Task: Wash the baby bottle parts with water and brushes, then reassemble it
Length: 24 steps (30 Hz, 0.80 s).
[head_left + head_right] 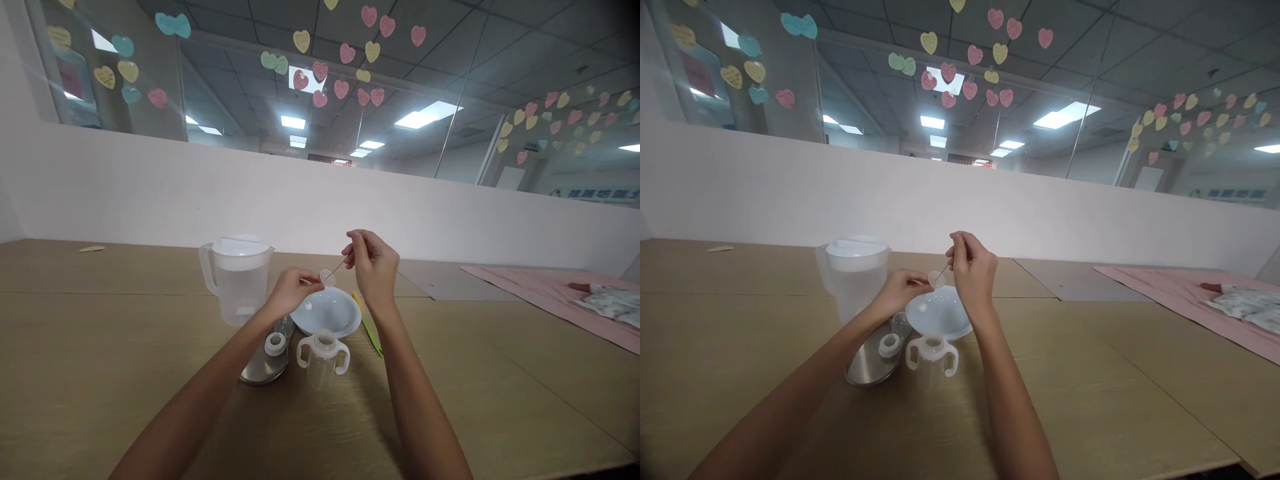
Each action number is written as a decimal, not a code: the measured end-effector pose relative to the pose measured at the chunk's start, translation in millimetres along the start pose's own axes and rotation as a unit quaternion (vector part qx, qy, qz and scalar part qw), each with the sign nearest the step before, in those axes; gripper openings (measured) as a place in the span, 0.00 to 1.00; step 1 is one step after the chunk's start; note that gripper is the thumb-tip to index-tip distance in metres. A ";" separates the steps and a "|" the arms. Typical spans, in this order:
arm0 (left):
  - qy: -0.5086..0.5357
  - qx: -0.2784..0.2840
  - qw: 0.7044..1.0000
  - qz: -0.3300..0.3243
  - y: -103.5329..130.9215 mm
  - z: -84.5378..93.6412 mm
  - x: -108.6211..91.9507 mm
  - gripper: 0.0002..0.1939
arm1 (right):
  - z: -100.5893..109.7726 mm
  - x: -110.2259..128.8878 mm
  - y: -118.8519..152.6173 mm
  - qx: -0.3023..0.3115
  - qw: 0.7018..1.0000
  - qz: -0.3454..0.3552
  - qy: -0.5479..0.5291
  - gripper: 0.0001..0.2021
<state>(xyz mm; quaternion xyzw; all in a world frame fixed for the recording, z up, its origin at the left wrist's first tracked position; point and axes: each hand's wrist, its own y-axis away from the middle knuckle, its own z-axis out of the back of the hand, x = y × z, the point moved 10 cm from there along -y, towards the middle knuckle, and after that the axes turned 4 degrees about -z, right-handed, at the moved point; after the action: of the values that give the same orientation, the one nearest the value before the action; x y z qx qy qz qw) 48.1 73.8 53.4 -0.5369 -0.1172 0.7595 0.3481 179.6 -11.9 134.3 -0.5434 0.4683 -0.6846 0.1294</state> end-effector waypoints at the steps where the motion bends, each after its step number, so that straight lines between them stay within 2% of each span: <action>1: -0.001 0.004 1.000 -0.002 0.6 -1.0 -2.3 0.08 | -4.8 -2.4 1.2 0.009 1.000 0.000 0.003 0.14; 5: 0.015 0.004 1.000 -0.002 3.1 -2.7 -13.9 0.07 | -22.1 -8.8 7.5 0.041 0.998 0.013 0.053 0.13; 8: 0.072 -0.023 0.997 -0.004 3.3 1.9 -21.5 0.09 | -31.9 -12.6 12.0 0.047 0.991 0.026 0.123 0.12; 10: 0.094 -0.042 0.995 -0.012 2.5 6.7 -24.7 0.12 | -39.6 -13.9 14.7 0.059 0.989 0.037 0.131 0.12; 15: 0.047 -0.071 0.995 -0.059 0.6 19.4 -29.6 0.15 | -53.3 2.0 21.0 0.083 0.984 0.112 0.114 0.11; 18: -0.019 -0.085 0.992 -0.089 2.1 21.6 -32.4 0.12 | -44.5 18.2 20.1 0.059 0.980 0.147 0.118 0.11; 24: -0.063 -0.087 0.984 -0.142 5.3 6.0 -43.0 0.09 | 2.2 61.1 21.6 -0.064 0.965 0.207 0.149 0.12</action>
<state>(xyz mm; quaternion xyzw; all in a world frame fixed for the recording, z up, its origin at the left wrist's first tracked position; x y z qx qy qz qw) 48.4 43.0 84.4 -0.4943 -0.2796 0.7216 0.3959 151.3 -66.3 155.3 -0.3331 0.6277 -0.6847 0.1621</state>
